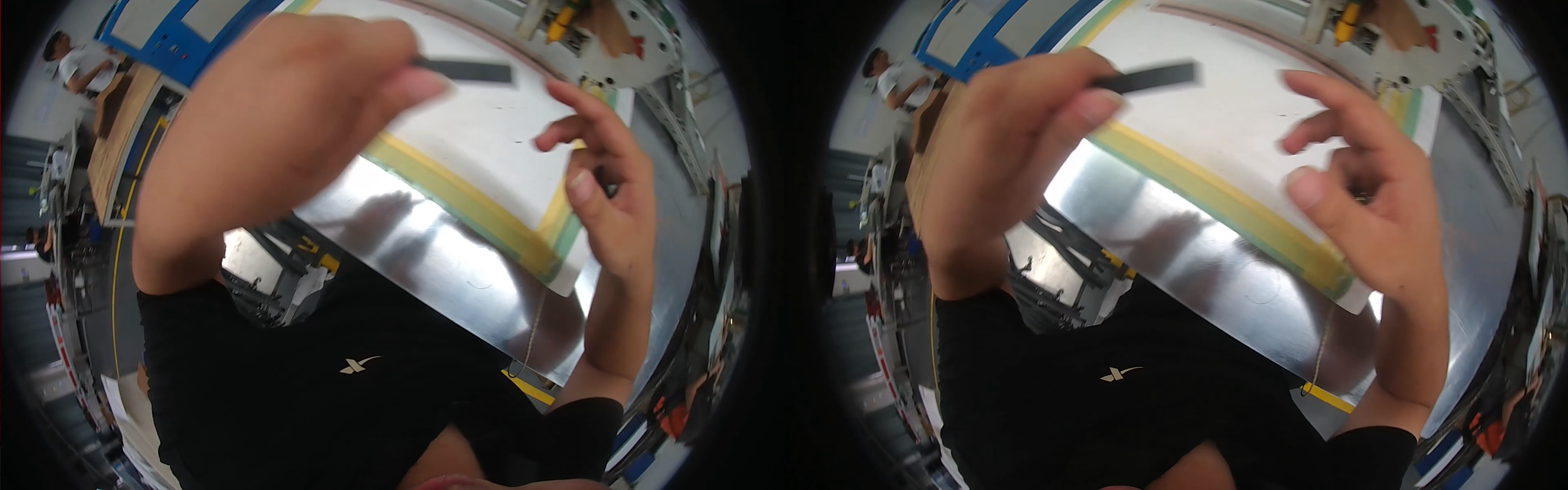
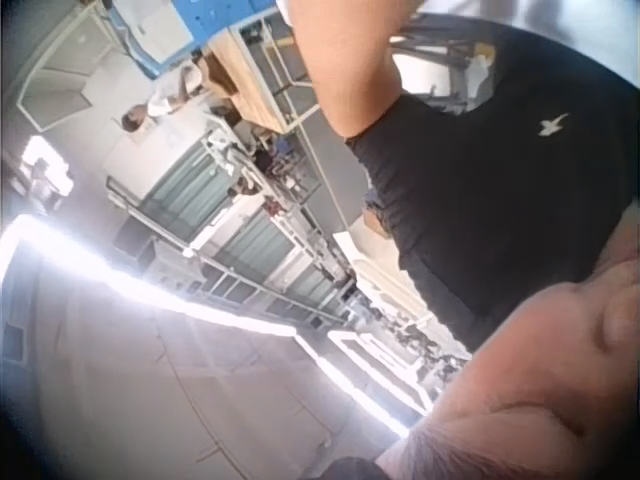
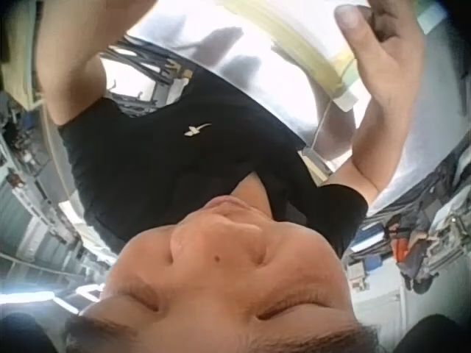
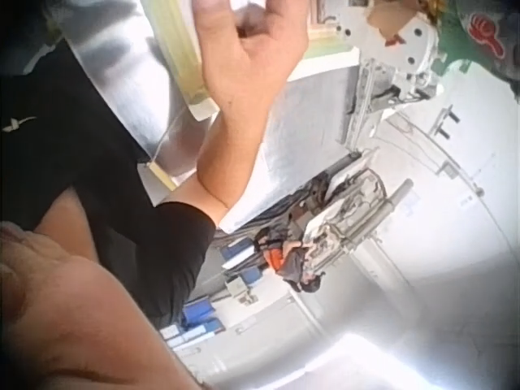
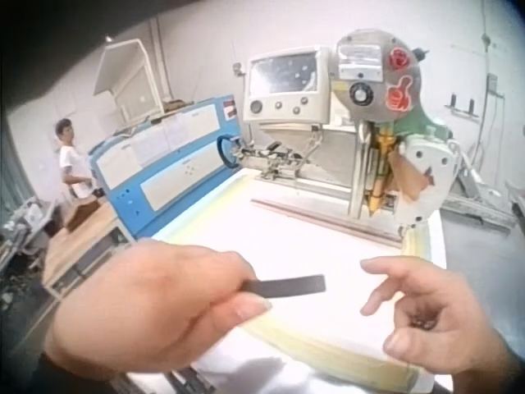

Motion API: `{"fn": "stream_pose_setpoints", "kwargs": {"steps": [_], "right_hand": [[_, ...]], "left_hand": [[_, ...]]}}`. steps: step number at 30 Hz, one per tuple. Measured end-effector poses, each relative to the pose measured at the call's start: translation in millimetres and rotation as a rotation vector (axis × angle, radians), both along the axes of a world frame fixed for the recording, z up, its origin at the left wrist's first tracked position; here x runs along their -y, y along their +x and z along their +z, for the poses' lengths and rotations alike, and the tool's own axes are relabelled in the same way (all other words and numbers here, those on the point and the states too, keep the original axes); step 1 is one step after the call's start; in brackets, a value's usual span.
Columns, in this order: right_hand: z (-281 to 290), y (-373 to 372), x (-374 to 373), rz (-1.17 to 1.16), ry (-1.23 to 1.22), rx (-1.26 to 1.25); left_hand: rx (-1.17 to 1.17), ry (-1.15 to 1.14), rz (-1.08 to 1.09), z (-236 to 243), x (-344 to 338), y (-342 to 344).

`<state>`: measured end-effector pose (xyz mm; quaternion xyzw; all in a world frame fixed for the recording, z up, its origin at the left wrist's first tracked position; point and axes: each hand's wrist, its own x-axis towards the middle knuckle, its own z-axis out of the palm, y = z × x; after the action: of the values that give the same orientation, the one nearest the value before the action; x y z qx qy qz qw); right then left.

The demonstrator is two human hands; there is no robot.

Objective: Sewing a zipper onto a piece of fabric using an industrial sewing machine.

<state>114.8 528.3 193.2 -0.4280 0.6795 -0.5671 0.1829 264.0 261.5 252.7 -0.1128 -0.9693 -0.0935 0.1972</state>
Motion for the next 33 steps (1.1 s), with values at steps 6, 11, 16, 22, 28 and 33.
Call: {"fn": "stream_pose_setpoints", "kwargs": {"steps": [6,11,16,22,28,33], "right_hand": [[30,31,-4,-0.022,-0.018,0.181],[14,20,-47,-0.327,-0.093,0.205],[-4,5,-120,-0.574,-0.426,0.338],[-23,18,-213,-0.871,-0.737,0.352],[-53,29,-238,-1.075,-0.520,0.301],[-67,29,-240,-1.072,-0.489,0.280]], "left_hand": [[0.185,0.313,-0.264,-18,-52,-35],[0.424,0.580,-0.334,-40,-54,-37],[0.647,0.805,-0.335,-58,-14,-18],[0.803,1.021,-0.192,-79,28,13],[0.843,0.954,-0.244,-96,41,14],[0.827,0.988,-0.178,-115,39,17]]}}
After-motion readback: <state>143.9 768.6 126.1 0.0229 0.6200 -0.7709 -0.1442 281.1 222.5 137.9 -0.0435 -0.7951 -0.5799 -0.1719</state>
